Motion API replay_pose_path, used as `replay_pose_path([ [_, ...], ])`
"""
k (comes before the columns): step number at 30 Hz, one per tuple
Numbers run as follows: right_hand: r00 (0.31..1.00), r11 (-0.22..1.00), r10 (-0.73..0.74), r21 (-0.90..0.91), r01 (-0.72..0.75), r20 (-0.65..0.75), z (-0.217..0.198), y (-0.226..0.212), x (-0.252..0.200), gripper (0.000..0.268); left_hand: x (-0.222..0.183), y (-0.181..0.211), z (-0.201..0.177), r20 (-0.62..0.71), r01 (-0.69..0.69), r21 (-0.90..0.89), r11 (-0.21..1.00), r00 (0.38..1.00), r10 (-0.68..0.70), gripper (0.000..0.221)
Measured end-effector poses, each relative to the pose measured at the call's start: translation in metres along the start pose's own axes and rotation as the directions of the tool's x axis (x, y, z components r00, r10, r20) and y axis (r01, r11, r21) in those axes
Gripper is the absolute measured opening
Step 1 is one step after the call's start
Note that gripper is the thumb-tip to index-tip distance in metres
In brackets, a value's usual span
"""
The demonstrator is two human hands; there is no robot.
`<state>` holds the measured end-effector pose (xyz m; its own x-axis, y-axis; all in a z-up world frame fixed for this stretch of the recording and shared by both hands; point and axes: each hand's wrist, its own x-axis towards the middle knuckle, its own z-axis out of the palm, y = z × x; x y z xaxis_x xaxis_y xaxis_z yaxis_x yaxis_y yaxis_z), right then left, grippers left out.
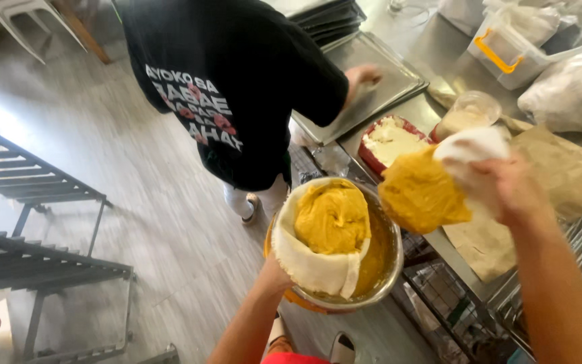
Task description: The person pipes dough onto a metal tray, places the tray into a rack, and then refills the pastry bag with more dough from a bucket.
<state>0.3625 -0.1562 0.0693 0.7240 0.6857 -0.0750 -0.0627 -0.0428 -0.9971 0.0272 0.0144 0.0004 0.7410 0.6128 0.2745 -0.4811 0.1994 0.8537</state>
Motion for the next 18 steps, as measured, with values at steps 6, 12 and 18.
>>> replay_pose_path([
  [6, 0.942, 0.947, -0.259, 0.134, 0.291, -0.215, 0.064, -0.103, -0.066, 0.041, 0.012, 0.002, 0.028, 0.138, -0.023, 0.026, 0.999, 0.990, 0.019, 0.097],
  [12, 0.859, 0.858, -0.512, 0.060, 0.511, -0.005, 0.109, -0.076, -0.102, 0.034, 0.017, 0.006, 0.037, 0.135, -0.107, 0.204, 0.973, 0.987, 0.081, 0.089],
  [18, 0.696, 0.681, -0.718, -0.238, 0.693, -0.028, 0.105, -0.063, -0.109, 0.030, 0.019, -0.004, 0.032, 0.154, -0.145, 0.258, 0.955, 0.982, 0.108, 0.084],
])
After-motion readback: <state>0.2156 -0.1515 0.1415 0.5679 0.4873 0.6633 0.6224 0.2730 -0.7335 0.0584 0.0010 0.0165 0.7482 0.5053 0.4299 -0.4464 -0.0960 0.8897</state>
